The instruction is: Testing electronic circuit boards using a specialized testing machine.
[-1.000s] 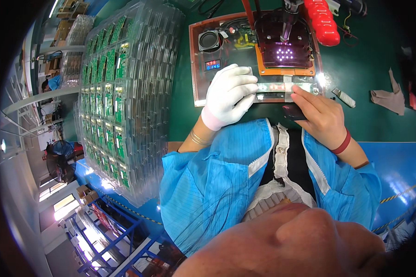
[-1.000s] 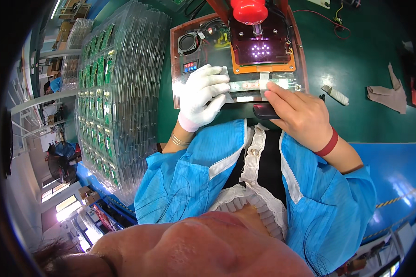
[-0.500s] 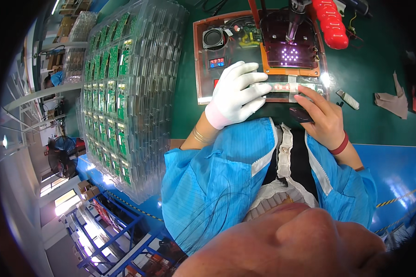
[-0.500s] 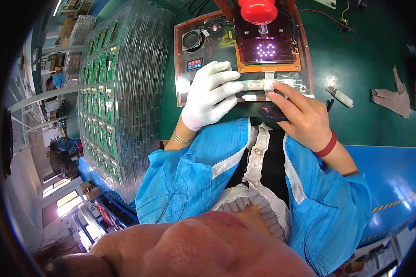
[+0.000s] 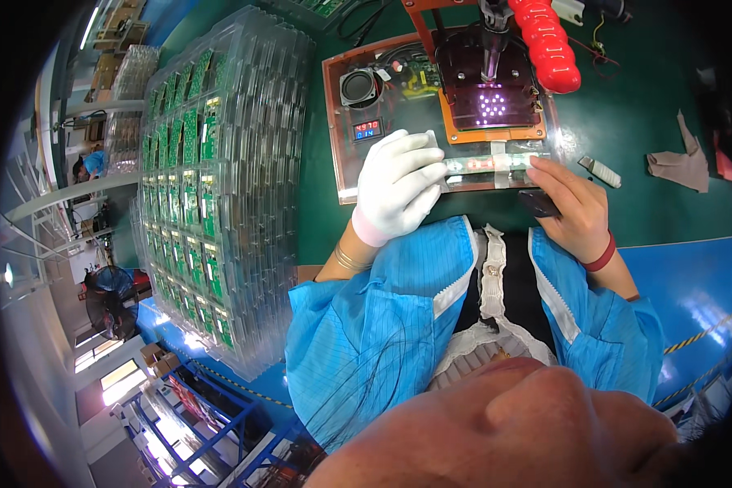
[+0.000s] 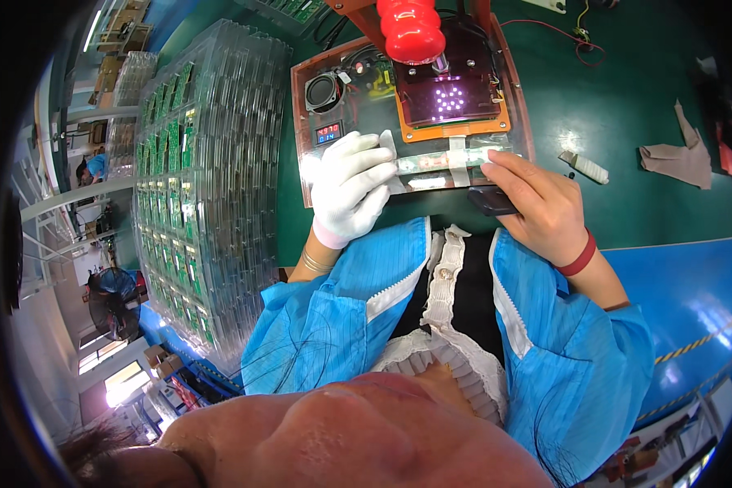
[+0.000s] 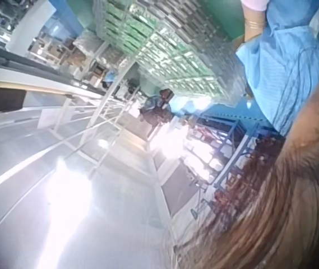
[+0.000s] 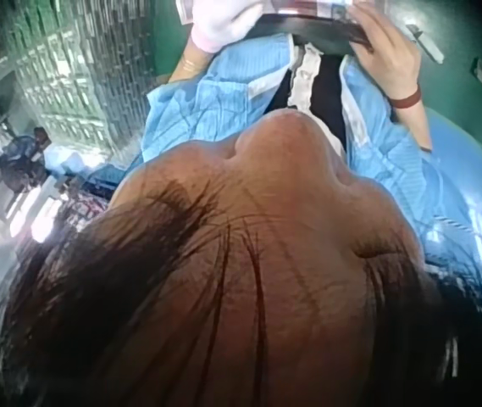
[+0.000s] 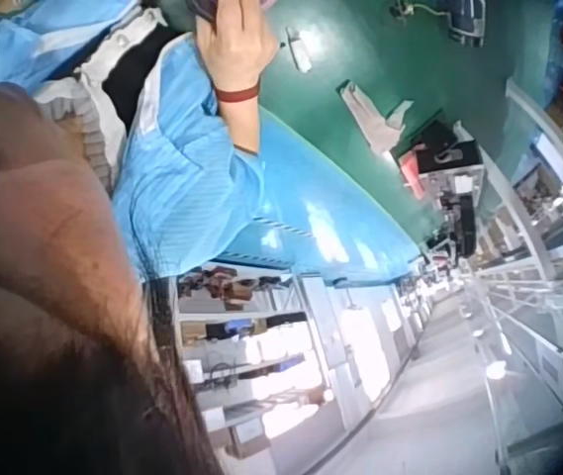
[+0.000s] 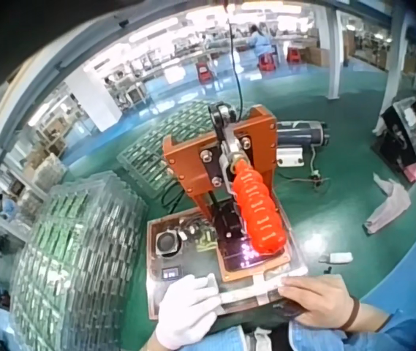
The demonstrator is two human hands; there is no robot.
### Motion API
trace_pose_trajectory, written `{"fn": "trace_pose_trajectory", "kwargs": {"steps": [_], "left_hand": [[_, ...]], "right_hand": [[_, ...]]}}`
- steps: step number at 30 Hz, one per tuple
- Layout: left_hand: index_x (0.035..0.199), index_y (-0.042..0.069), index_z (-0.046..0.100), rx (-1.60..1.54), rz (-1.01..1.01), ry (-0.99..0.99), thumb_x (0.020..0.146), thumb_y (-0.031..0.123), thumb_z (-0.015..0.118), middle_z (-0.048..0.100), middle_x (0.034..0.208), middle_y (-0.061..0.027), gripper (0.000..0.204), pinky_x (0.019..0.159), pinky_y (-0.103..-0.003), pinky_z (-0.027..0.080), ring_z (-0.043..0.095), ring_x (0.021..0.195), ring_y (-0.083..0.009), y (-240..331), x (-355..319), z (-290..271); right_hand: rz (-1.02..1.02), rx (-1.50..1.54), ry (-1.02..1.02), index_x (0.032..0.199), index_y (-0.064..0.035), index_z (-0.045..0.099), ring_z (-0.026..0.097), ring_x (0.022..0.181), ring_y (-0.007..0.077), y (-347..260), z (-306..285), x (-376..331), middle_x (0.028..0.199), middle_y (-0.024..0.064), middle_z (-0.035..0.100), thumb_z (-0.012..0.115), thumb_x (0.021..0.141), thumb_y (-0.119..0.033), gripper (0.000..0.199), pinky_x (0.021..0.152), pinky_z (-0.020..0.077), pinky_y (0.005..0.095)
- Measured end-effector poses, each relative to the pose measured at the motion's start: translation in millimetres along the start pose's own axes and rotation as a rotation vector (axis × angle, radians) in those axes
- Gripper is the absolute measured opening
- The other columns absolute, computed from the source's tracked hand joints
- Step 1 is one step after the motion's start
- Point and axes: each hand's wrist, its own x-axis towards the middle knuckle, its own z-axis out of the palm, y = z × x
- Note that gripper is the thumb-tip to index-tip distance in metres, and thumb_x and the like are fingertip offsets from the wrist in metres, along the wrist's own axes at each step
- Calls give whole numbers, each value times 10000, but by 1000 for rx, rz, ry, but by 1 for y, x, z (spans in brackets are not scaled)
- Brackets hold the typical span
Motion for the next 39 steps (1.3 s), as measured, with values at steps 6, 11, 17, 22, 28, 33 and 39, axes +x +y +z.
{"fn": "trace_pose_trajectory", "kwargs": {"steps": [6,11,17,22,28,33,39], "left_hand": [[890,31,685,11,-8,62,712,56,701,708,1018,-85,181,960,-458,490,654,1000,-305,-3,-3,4],[887,33,683,29,-16,76,703,39,699,710,1019,-82,185,957,-451,492,655,997,-298,0,-2,2],[881,36,681,14,-26,84,701,35,699,712,1011,-77,182,959,-451,493,658,1005,-294,0,-3,3],[881,37,681,23,-32,75,699,36,701,714,1006,-77,183,961,-452,493,660,1015,-293,-1,-6,4],[882,37,682,16,-29,70,697,35,702,714,1002,-76,186,960,-452,495,662,1015,-292,-1,-4,2],[881,36,680,16,-34,61,696,33,702,714,1000,-77,186,955,-451,497,664,1008,-292,-1,-5,3],[877,33,677,19,-25,65,695,29,700,713,999,-80,184,948,-448,501,666,997,-294,-1,-4,4]], "right_hand": [[27,-101,-164,1120,-27,680,713,873,239,-8,-7,3,1196,121,698,802,720,-100,424,736,564,297],[-3,-231,-298,1156,-37,657,708,850,238,-17,-13,12,1199,126,685,824,702,-137,494,726,563,303],[-16,-247,-315,1174,-43,641,704,832,239,-18,-11,11,1187,137,676,833,695,-166,531,713,562,307],[-22,-235,-288,1170,-39,642,702,829,245,-16,-9,11,1171,142,678,832,698,-170,526,708,562,307],[-28,-232,-268,1168,-34,642,701,826,252,-15,-7,12,1156,143,682,831,700,-167,522,708,563,309],[-25,-225,-268,1168,-31,642,700,826,254,-15,-8,13,1145,144,686,829,702,-167,519,711,564,311],[-18,-219,-255,1166,-29,643,700,824,252,-15,-8,11,1137,142,689,827,702,-170,518,709,563,312]]}}
